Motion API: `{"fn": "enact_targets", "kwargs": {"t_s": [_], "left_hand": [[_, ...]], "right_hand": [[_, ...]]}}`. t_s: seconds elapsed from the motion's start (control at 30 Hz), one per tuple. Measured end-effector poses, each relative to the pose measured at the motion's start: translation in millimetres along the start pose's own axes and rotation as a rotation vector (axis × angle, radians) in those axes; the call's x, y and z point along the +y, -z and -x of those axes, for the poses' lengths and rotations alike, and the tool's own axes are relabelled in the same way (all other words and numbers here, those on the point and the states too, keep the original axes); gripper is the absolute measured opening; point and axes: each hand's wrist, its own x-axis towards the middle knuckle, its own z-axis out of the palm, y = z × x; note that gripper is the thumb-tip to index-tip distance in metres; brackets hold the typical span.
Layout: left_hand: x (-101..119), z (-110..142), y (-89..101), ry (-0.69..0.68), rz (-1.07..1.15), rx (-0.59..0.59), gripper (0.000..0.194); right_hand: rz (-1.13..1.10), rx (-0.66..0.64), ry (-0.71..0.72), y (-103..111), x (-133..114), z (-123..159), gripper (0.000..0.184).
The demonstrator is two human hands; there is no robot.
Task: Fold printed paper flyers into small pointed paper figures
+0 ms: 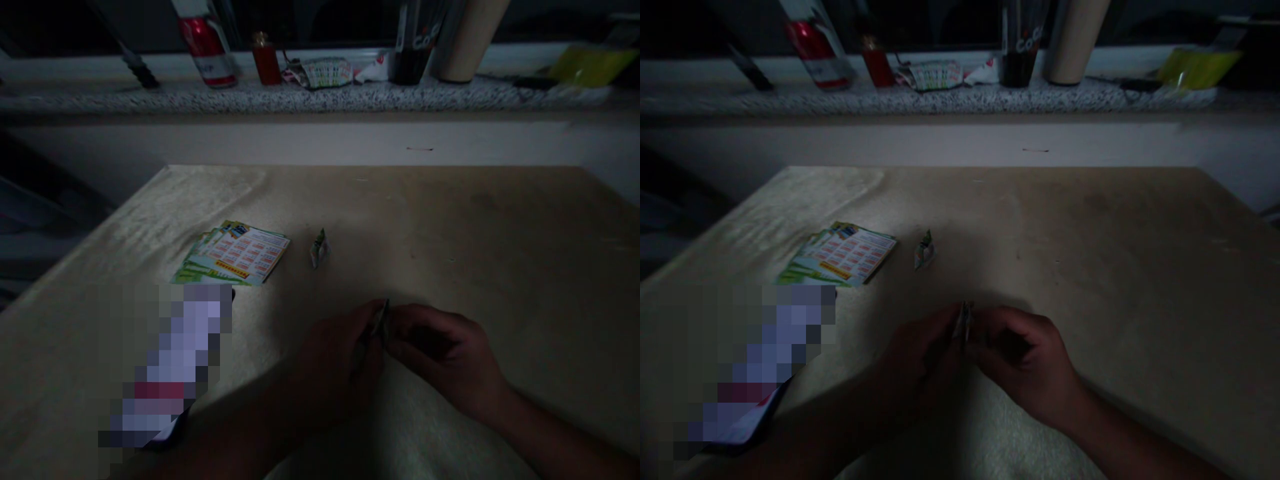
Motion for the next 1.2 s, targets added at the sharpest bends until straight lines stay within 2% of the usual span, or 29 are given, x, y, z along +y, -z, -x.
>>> {"fn": "enact_targets", "kwargs": {"t_s": [0.17,0.43,0.7,1.2], "left_hand": [[-1,2,-2.1,0.017,-0.009,0.009,0.033],[5,2,3.2,0.048,0.086,-0.02,0.029],[2,3,7.2,0.008,0.108,-0.081,0.022],[2,3,9.8,-0.034,0.116,-0.11,0.028]], "right_hand": [[0.068,-0.02,0.004,1,-2,-1,0.009],[0.024,-0.063,-0.006,3,-2,-3,0.007],[0.034,-0.067,0.074,3,1,-3,0.009],[-0.005,-0.1,0.035,4,4,-3,0.01]]}}
